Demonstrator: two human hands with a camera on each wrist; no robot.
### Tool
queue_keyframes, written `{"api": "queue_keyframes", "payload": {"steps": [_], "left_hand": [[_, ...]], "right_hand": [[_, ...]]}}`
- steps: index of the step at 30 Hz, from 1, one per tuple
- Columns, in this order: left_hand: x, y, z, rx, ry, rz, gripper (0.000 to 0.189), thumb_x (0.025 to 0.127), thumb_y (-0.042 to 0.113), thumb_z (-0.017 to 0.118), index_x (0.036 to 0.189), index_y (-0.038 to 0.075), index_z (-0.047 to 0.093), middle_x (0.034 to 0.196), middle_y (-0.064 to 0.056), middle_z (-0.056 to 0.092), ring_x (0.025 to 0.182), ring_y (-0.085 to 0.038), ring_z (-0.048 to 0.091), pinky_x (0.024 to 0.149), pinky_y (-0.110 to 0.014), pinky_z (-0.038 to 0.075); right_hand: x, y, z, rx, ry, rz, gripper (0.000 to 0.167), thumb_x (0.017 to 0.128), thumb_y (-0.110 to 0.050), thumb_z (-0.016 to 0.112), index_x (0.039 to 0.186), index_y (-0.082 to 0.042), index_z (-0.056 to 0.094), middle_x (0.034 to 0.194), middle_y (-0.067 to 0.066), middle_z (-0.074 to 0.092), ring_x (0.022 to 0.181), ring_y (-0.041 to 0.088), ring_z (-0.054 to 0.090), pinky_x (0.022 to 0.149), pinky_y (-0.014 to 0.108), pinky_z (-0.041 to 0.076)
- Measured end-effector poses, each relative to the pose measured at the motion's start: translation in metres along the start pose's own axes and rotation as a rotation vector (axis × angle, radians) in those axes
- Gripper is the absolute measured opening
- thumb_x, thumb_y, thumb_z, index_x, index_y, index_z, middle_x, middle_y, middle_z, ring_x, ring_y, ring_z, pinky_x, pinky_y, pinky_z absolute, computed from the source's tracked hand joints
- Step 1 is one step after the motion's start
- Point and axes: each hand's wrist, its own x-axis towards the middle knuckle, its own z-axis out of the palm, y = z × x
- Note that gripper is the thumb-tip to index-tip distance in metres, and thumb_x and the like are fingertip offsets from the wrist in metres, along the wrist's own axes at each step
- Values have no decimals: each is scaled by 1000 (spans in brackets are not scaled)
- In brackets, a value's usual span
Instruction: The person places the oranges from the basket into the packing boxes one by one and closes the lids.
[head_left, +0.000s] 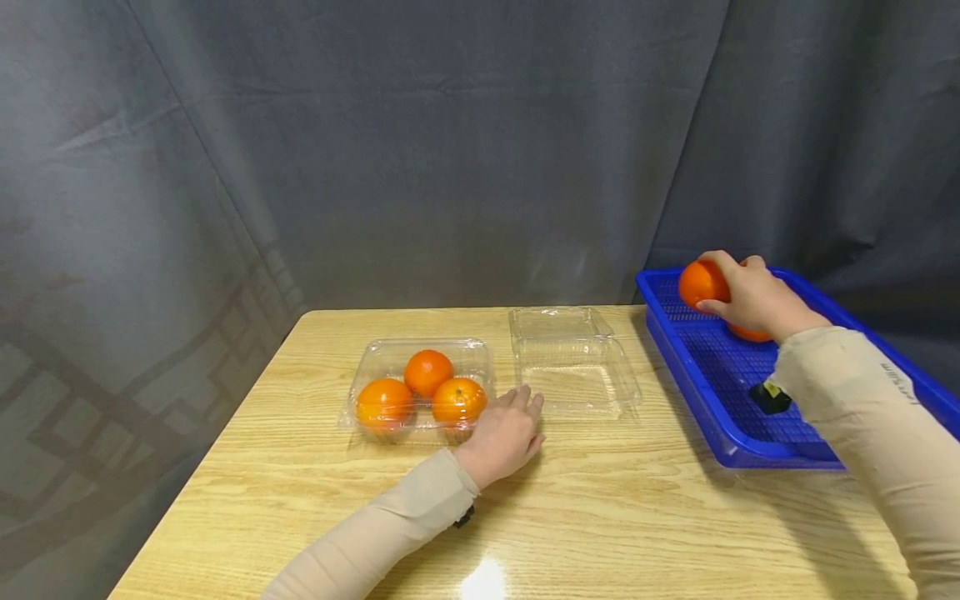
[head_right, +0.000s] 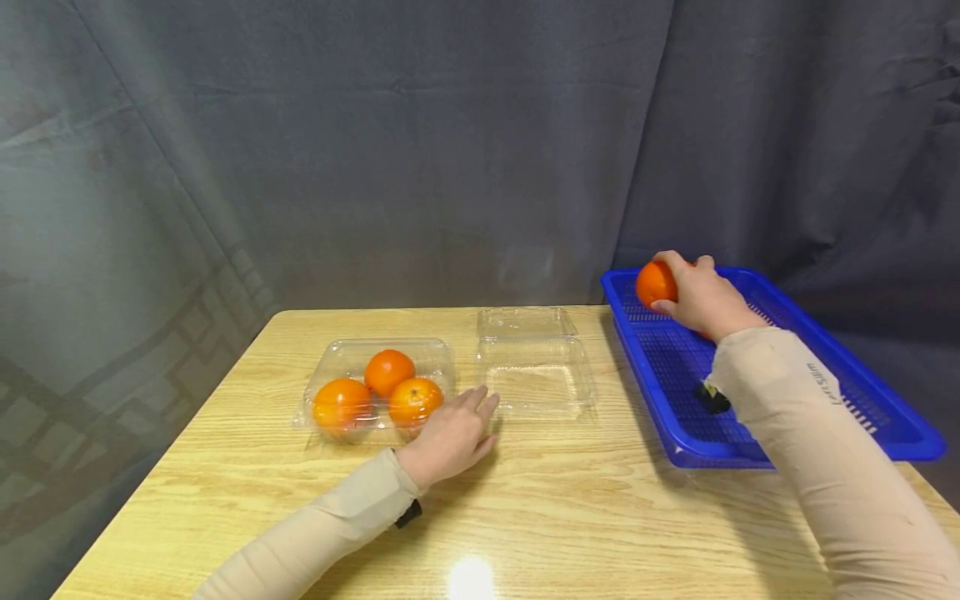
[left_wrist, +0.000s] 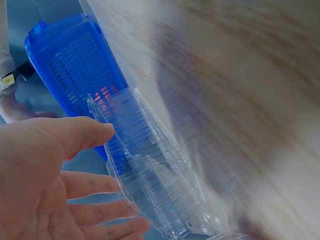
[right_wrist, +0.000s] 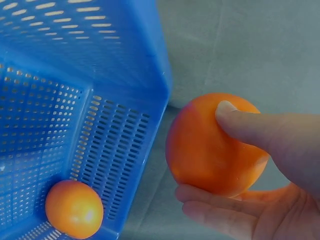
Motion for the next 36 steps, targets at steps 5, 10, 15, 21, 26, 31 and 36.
{"api": "queue_keyframes", "payload": {"steps": [5,10,15,21,26,31,36], "left_hand": [[1,0,0,5,2,0,54,89,42,59,131,9,53,132,-12,57,114,-21,61,97,-28,50],[1,0,1,0,2,2,54,88,42,59,131,9,54,131,-12,57,114,-21,61,97,-28,50],[1,0,0,-9,-3,0,54,88,41,59,131,8,54,131,-12,57,114,-21,61,97,-29,50],[2,-1,1,-16,0,1,54,88,41,60,130,8,54,130,-12,58,113,-21,61,97,-29,50],[2,-1,1,-25,0,4,54,88,40,60,130,8,54,131,-13,58,114,-22,61,98,-29,49],[2,-1,1,-29,7,3,54,88,41,61,130,8,54,130,-13,58,113,-23,61,98,-30,50],[2,-1,0,-41,-14,-4,54,89,40,60,131,8,53,132,-14,56,115,-24,60,98,-31,49]], "right_hand": [[-2,-4,-1,6,-6,-9,69,90,-34,59,143,-11,21,113,37,36,90,55,48,82,71,43],[-3,-8,0,12,-4,-17,68,90,-32,59,143,-11,21,112,36,36,90,54,48,81,70,44],[-2,-11,0,2,-4,-22,67,90,-30,60,141,-9,22,110,37,36,90,54,48,80,69,44],[-3,-14,0,-4,3,-32,67,90,-29,61,140,-9,22,108,36,37,88,53,48,77,66,45],[-5,-20,0,-15,18,-57,65,89,-26,62,140,-8,24,107,36,38,86,51,49,76,65,47],[-5,-26,-1,-33,25,-79,65,89,-25,63,139,-8,25,105,35,40,83,48,51,74,62,49],[-5,-33,1,-42,26,-95,65,88,-23,64,138,-8,26,104,35,40,81,48,53,75,62,50]]}}
